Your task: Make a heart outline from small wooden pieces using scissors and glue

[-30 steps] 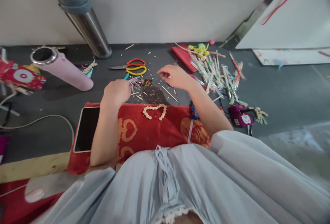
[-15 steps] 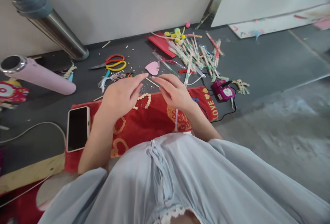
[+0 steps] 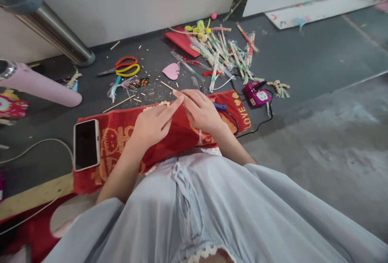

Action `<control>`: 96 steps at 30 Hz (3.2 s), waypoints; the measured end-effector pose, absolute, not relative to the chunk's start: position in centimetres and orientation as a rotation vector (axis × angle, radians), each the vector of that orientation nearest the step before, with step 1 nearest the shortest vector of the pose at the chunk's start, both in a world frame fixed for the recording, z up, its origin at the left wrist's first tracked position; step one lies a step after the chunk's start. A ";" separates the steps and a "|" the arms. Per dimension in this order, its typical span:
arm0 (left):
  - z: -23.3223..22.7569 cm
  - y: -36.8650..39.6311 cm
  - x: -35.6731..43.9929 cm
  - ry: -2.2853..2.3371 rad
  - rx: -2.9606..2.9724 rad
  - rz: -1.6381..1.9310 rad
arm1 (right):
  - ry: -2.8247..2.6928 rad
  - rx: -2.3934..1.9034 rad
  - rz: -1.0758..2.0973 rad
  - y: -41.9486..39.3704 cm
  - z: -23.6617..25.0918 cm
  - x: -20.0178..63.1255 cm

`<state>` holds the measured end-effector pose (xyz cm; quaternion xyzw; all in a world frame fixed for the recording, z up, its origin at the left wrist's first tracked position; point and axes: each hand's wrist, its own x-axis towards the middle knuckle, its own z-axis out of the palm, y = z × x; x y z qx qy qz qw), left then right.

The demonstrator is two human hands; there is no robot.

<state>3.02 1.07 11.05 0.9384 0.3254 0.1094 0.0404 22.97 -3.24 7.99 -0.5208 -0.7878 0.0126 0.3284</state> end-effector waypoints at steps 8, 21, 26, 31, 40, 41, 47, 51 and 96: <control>9.8 0.6 3.3 0.867 2.987 0.515 | -1.986 -1.464 0.087 -3.8 7.2 23.3; 9.3 -0.4 3.4 0.922 2.989 0.524 | -1.942 -1.387 0.180 -4.7 6.8 22.8; 9.3 -0.3 3.7 0.998 2.920 0.454 | -1.934 -1.433 0.238 -4.8 6.3 21.9; 9.1 0.0 4.0 1.028 2.867 0.389 | -1.964 -1.441 0.194 -4.7 5.8 21.3; 7.6 0.9 4.5 1.072 2.831 0.454 | -2.081 -1.395 0.070 -5.1 5.8 20.0; 7.6 1.0 4.6 1.092 2.823 0.447 | -2.099 -1.388 0.067 -5.3 5.9 19.8; 6.9 2.4 4.3 1.090 2.765 0.435 | -2.167 -1.126 0.221 -5.5 6.5 19.1; 6.6 3.5 3.7 1.151 2.725 0.484 | -1.910 -0.888 0.584 -4.6 6.1 19.4; 8.0 -4.2 4.8 0.463 2.946 0.911 | -0.511 -0.430 1.441 -3.7 11.4 18.6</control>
